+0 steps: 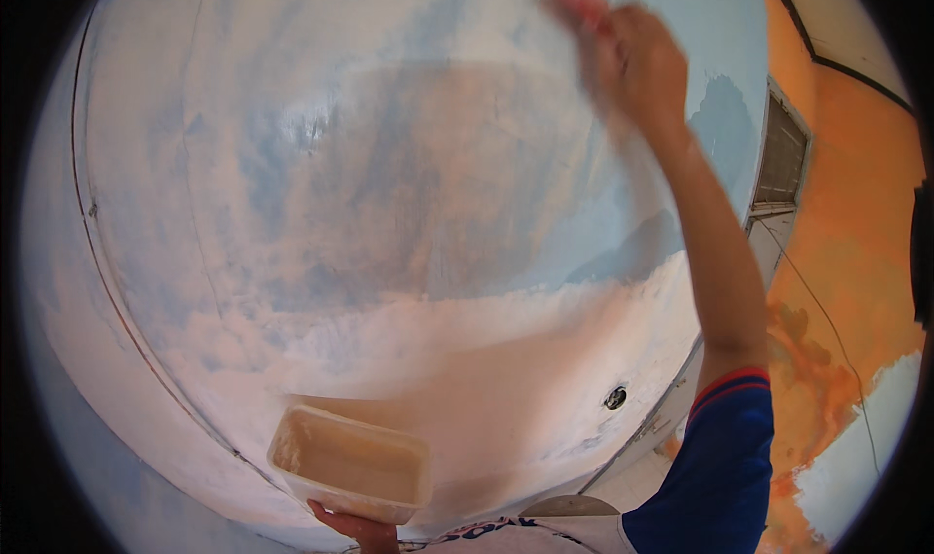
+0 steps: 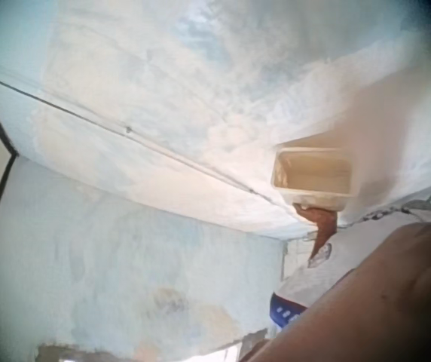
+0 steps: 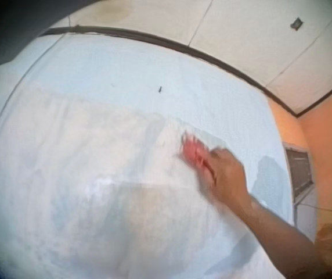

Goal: The person applies putty to a wall using a plastic spreader. The person repeatedly dips the spreader into a container of white putty and smooths it across the upper wall and ceiling joints.

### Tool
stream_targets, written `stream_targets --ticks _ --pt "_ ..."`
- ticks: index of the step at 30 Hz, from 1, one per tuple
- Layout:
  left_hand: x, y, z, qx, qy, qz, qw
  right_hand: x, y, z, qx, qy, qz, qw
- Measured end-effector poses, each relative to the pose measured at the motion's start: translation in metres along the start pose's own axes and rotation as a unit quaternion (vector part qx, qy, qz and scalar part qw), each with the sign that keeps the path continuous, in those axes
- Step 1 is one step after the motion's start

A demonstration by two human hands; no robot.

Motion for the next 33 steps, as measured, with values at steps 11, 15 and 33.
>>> stream_targets --ticks 11,15,33 --pt "-0.023 -0.006 0.012 0.026 -0.044 -0.034 0.998 0.134 -0.075 -0.081 0.321 0.235 -0.067 0.915" --pt "-0.024 0.001 0.011 0.04 -0.043 -0.041 0.997 0.028 0.01 -0.055 -0.058 0.147 0.193 0.968" --pt "-0.039 -0.005 -0.002 0.004 -0.034 -0.008 0.999 0.116 -0.014 -0.064 0.046 0.268 0.075 0.959"
Point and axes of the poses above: each hand's wrist, its own y-axis towards the middle knuckle, its own z-axis out of the palm, x = y × z, the point moved 2 cm from there along y, towards the middle knuckle, and after that the axes turned 8 degrees about -z, right-handed, at the moved point
